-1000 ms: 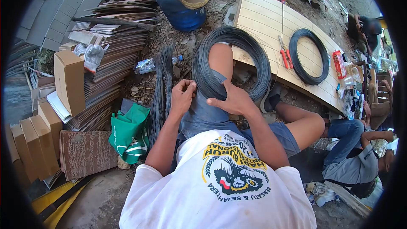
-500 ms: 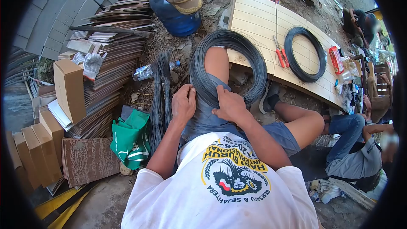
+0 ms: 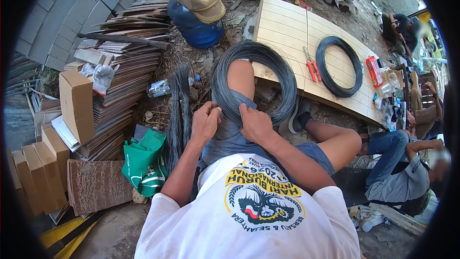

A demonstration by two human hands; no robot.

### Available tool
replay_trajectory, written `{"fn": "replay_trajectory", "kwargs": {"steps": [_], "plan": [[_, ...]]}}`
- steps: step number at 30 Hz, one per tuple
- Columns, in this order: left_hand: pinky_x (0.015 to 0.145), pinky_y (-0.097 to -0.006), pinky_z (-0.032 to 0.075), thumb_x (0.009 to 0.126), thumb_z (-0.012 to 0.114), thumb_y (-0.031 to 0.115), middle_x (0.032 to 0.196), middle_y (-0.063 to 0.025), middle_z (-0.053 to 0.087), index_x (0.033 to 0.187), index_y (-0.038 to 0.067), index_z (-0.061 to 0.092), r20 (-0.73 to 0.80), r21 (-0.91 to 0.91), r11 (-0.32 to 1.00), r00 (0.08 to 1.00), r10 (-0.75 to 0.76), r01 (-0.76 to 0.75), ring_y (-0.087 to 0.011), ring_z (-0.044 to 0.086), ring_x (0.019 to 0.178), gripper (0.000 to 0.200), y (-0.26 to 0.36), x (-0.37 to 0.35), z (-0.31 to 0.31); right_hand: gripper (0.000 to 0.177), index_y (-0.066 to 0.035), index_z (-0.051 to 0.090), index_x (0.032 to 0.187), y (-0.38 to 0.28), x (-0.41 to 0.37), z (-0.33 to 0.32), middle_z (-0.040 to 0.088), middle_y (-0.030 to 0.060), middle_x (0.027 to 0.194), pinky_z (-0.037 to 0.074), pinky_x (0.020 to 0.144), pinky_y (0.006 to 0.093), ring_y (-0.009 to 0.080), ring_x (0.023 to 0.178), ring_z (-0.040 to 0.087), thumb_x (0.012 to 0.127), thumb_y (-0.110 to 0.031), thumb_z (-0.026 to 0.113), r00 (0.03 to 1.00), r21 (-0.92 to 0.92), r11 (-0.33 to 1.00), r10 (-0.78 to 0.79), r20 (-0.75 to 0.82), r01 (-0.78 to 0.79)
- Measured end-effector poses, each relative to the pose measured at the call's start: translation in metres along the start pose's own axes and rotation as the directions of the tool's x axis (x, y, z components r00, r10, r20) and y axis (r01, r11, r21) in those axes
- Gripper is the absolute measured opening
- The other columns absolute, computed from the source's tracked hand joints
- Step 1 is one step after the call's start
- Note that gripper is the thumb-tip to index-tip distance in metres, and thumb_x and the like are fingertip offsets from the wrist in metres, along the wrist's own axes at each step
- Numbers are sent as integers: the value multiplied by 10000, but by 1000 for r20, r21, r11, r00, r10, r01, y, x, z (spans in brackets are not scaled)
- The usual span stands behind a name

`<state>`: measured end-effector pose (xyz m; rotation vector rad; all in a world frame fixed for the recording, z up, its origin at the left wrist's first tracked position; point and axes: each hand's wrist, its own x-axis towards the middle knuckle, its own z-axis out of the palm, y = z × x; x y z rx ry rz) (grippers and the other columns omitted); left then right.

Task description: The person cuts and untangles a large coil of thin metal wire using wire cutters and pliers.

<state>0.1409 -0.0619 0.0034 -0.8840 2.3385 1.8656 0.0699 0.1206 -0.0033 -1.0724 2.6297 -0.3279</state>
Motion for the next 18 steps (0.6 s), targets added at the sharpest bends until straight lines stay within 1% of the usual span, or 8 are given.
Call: {"fn": "replay_trajectory", "kwargs": {"steps": [7,9,10,11,13,14,15,18], "plan": [[617,-343,499,858,627,235,638,-97,637,1062,-15,687,40,159,984,997,72,-78,-195,642,601,329,2,1,-15,417,0,482,1081,-1,2,-20,694,207,807,563,663,488,388,751,705,751,-134,697,994,78,997,-4,110,-4],[627,-385,516,805,688,277,589,-95,614,1084,5,696,-9,533,827,976,218,-180,-254,626,560,389,16,0,-23,436,5,482,1101,0,2,-29,695,210,796,560,660,492,390,751,705,754,-143,701,993,83,997,-5,118,-5],[699,-410,534,759,748,322,793,-123,684,1157,45,677,27,539,830,988,153,-143,-310,666,724,489,35,-4,-28,455,10,483,1120,1,2,-32,696,213,785,557,657,497,393,752,705,758,-152,705,991,86,996,-12,131,1],[699,-410,534,759,748,322,793,-123,684,1157,45,677,31,537,829,986,165,-155,-310,666,724,489,41,-4,-29,455,10,483,1120,3,2,-34,696,213,785,557,657,497,393,752,705,758,-152,705,993,81,997,-7,121,-3],[860,-440,514,743,790,350,1199,-160,639,1250,88,621,218,538,495,679,701,-682,-325,638,1046,595,51,-3,-30,508,26,485,1175,7,4,-40,701,216,805,562,663,496,395,765,708,753,-151,705,985,43,999,-32,168,25],[1080,-509,380,688,836,417,1434,-146,479,1393,141,516,392,565,417,676,624,-712,-339,482,1302,822,58,-3,-30,508,26,485,1175,8,5,-44,701,216,805,562,663,496,395,765,708,753,-151,705,987,36,999,-30,158,25],[1080,-509,380,688,836,417,1434,-146,479,1393,141,516,389,565,410,670,633,-716,-339,482,1302,822,62,0,-24,532,32,485,1199,9,6,-49,702,223,813,566,674,495,394,772,710,748,-148,702,982,26,999,-32,188,28],[1226,-552,129,635,844,464,1389,-117,525,1450,149,434,630,577,48,483,608,-815,-283,471,1347,965,62,19,-1,538,45,503,1206,12,9,-63,703,234,826,574,693,493,394,784,711,737,-143,691,977,-12,999,-33,208,37]]}}
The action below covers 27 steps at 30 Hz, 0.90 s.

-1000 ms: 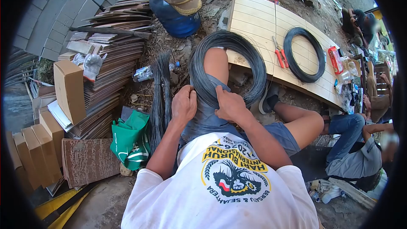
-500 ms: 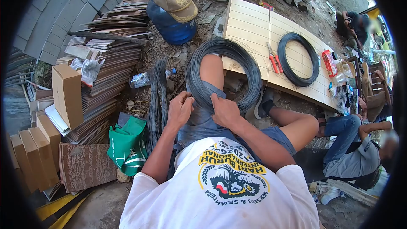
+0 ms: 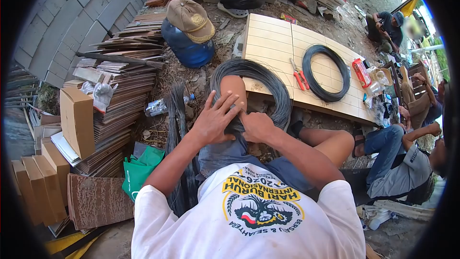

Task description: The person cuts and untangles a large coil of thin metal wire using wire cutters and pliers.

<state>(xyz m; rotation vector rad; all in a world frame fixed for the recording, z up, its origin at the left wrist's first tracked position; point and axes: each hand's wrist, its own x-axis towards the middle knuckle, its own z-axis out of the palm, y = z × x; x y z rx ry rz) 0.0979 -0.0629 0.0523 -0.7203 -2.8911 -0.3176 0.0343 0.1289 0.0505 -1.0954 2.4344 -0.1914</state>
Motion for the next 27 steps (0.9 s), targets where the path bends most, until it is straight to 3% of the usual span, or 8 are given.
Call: {"fn": "replay_trajectory", "kwargs": {"steps": [3,5,7,13,16,21,24,27], "plan": [[1223,-546,134,663,825,383,1228,-93,646,1414,139,465,27,21,990,990,140,-141,-244,576,1233,868,-23,28,37,499,45,548,1169,8,-4,-23,703,238,837,575,714,494,397,798,709,726,-146,676,1000,-28,1000,4,-6,-5],[1105,-515,369,686,791,276,968,-108,717,1331,111,516,21,40,975,976,216,-217,-264,681,1003,720,-28,53,30,478,38,574,1150,18,-4,-37,704,239,844,573,728,495,400,805,706,722,-150,671,1000,-33,999,13,-11,-13],[901,-442,509,613,749,114,940,-140,701,1326,116,527,332,-89,995,943,-17,49,-304,672,938,747,-18,75,9,420,10,625,1114,31,-3,-53,707,231,866,561,783,491,398,855,700,727,-152,651,1000,-69,997,-23,20,25],[717,-472,534,713,724,172,845,-159,699,1130,78,654,-29,-183,977,994,104,-108,-366,681,827,433,-5,113,8,714,-6,623,1217,80,-20,-110,712,193,1036,543,865,419,371,1009,673,712,-485,783,984,-24,997,79,158,-76],[692,-491,533,718,709,188,790,-164,691,1083,92,672,38,-224,973,998,58,-48,-380,679,785,379,-2,124,4,832,25,556,1319,110,-58,-140,637,192,1261,460,1002,394,311,1168,607,773,-577,738,948,284,956,21,-318,74],[690,-504,532,762,699,224,755,-195,673,1070,121,677,73,-293,951,994,-80,99,-404,665,769,326,-5,131,-14,359,18,562,1258,157,-119,-124,648,106,1156,449,980,316,159,1091,598,928,-125,560,365,578,592,450,-815,561],[705,-496,525,797,710,249,780,-200,677,1046,111,680,49,-348,924,988,-149,157,-408,660,793,285,-10,134,-21,240,-9,555,1098,171,-114,-22,659,121,985,502,891,362,220,939,648,860,-35,532,5,755,641,762,-648,135],[627,-439,486,829,728,234,741,-196,650,952,59,689,14,-417,902,993,-121,116,-405,642,742,217,-13,139,-26,375,-5,600,1122,128,-100,72,696,211,996,522,876,425,355,966,679,804,-198,647,555,790,492,797,-240,-366]]}}
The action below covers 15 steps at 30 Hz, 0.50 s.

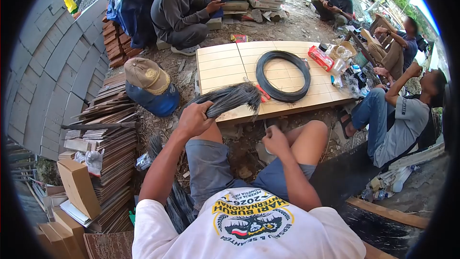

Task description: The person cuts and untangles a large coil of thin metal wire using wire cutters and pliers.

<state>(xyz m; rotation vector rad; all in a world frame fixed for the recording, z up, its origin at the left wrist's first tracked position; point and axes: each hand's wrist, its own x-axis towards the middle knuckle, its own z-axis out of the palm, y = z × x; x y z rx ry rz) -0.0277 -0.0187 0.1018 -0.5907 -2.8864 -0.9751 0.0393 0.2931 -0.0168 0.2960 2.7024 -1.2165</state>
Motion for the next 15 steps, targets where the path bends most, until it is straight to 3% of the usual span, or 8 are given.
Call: {"fn": "replay_trajectory", "kwargs": {"steps": [1,2,5,7,10,12,14,15], "plan": [[627,-439,486,829,728,234,741,-196,650,952,59,689,7,2,1000,1000,7,-7,-405,642,742,217,0,2,-1,446,-3,604,1174,4,-6,21,688,255,1053,511,924,446,389,1043,659,810,-255,654,960,-246,966,-7,279,78],[624,-433,485,831,728,232,731,-196,646,946,56,689,2,-3,1000,1000,12,-12,-407,638,735,214,1,3,-2,478,-5,602,1212,4,-3,40,682,255,1107,501,958,453,395,1077,650,825,-282,654,896,-260,954,-23,442,153],[623,-426,486,833,729,232,724,-197,644,938,51,691,-24,-18,1000,1000,19,-20,-410,634,730,212,4,7,-3,473,-43,566,1270,-19,14,71,622,188,1228,501,941,472,370,1147,608,856,-252,657,864,-295,846,-317,392,444],[625,-424,487,833,729,233,726,-199,645,937,49,693,-51,-29,999,998,21,-23,-412,634,732,214,6,7,-1,505,-46,543,1282,-30,38,82,588,163,1235,507,928,465,337,1171,588,828,-225,673,688,-324,607,-638,346,726],[636,-428,496,831,730,239,743,-200,654,967,60,696,-18,-9,1000,1000,-11,11,-409,646,750,227,3,6,-2,542,-40,534,1278,-61,62,78,584,144,1232,513,909,456,306,1177,582,788,-211,691,504,-412,378,-825,257,829],[648,-443,503,836,721,252,757,-205,660,998,74,696,-15,29,999,1000,-18,18,-409,651,766,242,4,6,2,471,-25,572,1237,-84,52,68,640,152,1156,519,882,446,318,1098,626,827,-232,675,493,-379,390,-840,228,839],[663,-462,507,840,711,265,764,-203,667,1033,92,691,-23,23,999,999,-30,31,-413,650,776,260,5,5,6,400,-11,620,1150,-113,26,42,693,166,1025,521,847,436,336,981,665,854,-275,674,599,-159,704,-437,670,692],[708,-478,519,825,697,260,797,-202,680,1074,112,689,-1,38,998,998,-57,57,-415,656,801,290,7,5,7,400,-11,620,1150,-123,12,27,693,166,1025,521,847,436,336,981,665,854,-275,674,598,-162,705,-430,677,690]]}}
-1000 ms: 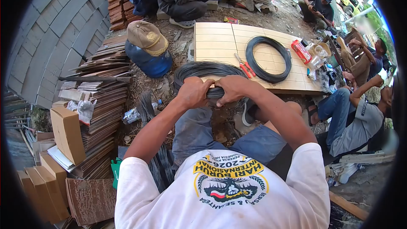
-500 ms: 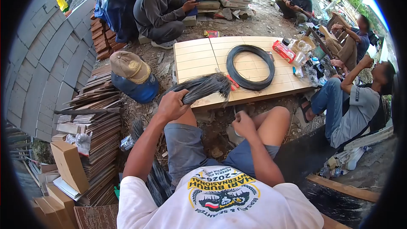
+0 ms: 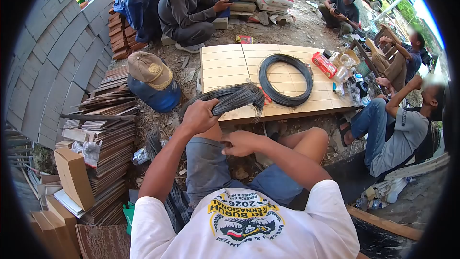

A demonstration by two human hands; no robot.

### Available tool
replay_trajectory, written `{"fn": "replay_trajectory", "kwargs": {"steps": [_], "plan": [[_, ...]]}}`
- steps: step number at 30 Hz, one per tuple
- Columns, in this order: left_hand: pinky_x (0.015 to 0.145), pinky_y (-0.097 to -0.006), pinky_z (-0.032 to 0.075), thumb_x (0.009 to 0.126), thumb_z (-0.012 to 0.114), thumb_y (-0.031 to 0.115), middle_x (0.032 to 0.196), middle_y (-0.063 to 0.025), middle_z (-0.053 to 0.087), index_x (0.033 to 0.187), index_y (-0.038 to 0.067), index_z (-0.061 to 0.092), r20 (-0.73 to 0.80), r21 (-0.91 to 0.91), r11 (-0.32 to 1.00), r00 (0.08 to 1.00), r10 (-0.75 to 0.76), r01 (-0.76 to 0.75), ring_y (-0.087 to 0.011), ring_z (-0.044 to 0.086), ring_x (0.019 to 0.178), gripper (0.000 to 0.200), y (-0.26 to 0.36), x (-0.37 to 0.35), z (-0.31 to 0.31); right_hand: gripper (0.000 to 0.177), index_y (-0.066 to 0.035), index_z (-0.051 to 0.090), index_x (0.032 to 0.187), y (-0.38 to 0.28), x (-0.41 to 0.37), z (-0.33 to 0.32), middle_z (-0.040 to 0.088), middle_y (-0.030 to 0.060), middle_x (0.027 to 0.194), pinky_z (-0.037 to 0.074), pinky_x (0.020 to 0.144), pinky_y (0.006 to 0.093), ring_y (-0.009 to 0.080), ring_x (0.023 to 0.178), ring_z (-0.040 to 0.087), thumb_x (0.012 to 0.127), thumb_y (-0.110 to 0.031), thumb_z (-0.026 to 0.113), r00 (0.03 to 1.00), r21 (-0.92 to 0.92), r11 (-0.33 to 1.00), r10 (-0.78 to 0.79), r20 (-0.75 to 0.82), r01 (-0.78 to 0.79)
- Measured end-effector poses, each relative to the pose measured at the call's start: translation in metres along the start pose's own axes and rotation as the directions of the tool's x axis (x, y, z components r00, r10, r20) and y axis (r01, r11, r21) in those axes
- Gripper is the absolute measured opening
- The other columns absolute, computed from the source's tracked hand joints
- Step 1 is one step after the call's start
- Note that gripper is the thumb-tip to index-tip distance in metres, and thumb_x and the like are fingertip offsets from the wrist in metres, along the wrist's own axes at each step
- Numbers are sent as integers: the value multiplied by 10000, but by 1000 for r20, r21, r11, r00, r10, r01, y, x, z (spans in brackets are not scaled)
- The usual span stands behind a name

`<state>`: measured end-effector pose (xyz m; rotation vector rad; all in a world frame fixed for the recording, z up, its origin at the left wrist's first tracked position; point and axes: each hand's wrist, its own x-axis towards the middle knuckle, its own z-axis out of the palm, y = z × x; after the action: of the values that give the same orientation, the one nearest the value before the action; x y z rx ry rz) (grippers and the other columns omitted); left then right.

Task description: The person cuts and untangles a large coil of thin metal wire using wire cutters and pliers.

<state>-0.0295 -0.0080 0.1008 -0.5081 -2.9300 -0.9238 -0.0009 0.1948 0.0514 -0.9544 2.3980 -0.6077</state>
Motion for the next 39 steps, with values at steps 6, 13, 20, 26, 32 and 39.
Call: {"fn": "replay_trajectory", "kwargs": {"steps": [6,13,20,26,32,39], "plan": [[728,-495,528,813,695,267,808,-196,688,1120,140,685,47,33,998,998,-48,46,-411,664,814,333,19,2,9,485,-26,631,1148,-47,-62,-74,681,153,954,510,839,442,333,942,663,780,-313,763,989,-13,995,-95,-116,94],[712,-512,529,814,698,282,791,-176,692,1054,148,685,72,87,996,997,-35,28,-409,668,786,275,30,-6,25,783,-41,556,1285,6,-23,-103,546,134,1247,362,1107,458,326,1261,489,624,-325,866,841,-565,803,-430,-328,190],[778,-459,552,747,731,186,994,-147,677,1026,80,683,-27,54,995,995,91,-89,-347,659,968,302,26,-22,65,829,-31,522,1333,-2,-20,-87,584,119,1185,298,1179,484,295,1256,509,593,-246,828,870,-689,682,-469,-154,246],[724,-470,548,683,763,180,834,-177,668,954,46,681,30,73,994,997,76,-78,-357,671,868,314,35,-25,84,621,-31,563,1204,37,-11,-68,671,148,971,504,921,447,341,981,650,637,-180,770,992,-419,899,-129,13,122],[586,-490,537,776,673,197,720,-174,692,900,58,625,81,87,996,997,17,-24,-345,699,665,192,45,-34,91,349,-98,655,954,45,-18,-71,672,161,754,533,713,488,375,773,678,694,-315,737,985,-398,904,-112,134,157],[564,-467,532,726,757,235,727,-160,688,1002,65,548,134,121,991,988,-81,65,-343,695,674,386,46,-45,121,270,-93,662,832,49,-21,-61,676,158,692,537,639,474,372,697,682,707,-329,699,950,-490,849,-43,308,197]]}}
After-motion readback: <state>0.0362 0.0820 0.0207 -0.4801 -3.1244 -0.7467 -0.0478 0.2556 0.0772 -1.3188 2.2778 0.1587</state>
